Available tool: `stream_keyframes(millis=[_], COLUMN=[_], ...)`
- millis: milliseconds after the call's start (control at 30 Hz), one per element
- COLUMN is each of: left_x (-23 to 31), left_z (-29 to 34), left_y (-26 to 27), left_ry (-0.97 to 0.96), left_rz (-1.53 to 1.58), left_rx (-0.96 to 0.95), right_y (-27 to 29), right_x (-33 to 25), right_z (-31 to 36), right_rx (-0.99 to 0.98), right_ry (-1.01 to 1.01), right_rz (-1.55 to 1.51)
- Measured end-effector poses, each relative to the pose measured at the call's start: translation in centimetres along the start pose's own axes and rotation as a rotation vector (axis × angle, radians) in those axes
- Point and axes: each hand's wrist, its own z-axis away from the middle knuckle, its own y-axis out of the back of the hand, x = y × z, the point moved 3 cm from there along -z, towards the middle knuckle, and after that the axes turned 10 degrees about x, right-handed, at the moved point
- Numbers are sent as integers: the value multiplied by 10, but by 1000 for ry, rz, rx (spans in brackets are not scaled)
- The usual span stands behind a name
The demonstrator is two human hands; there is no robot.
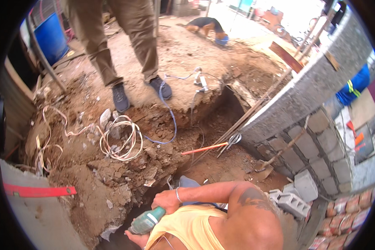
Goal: The person uses a green electric drill to bore holes into the concrete floor of a narrow trench. They repeatedly position the drill, operate it to penetrate the surface, and withdraw the bit to clear debris.
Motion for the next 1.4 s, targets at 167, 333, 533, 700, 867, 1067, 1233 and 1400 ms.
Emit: stream_keyframes(millis=[167, 333, 533, 700, 867, 1067, 1233, 1400], left_x=[32, 71, 77, 75, 87, 95, 94, 94], left_z=[-31, -46, -12, 15, 18, 23, 32, 39], left_y=[15, 31, 44, 44, 50, 28, 15, 12], left_ry=[-45, -8, -115, -214, -238, -253, -342, -290], left_rz=[-178, -244, -7, 10, -2, 12, -68, 59], left_rx=[12, -282, 47, 35, 56, 72, 79, 29], right_y=[-41, -55, -67, -71, -78, -73, -70, -67], right_x=[-5, -28, -37, -43, -43, -39, -34, -40], right_z=[-6, -24, -36, -50, -62, -56, -62, -55], right_rx=[68, 80, 43, 8, 40, 69, 53, 78], right_ry=[52, 181, 223, 276, 374, 326, 349, 323], right_rz=[22, 77, 144, 171, 115, 54, 66, 9])
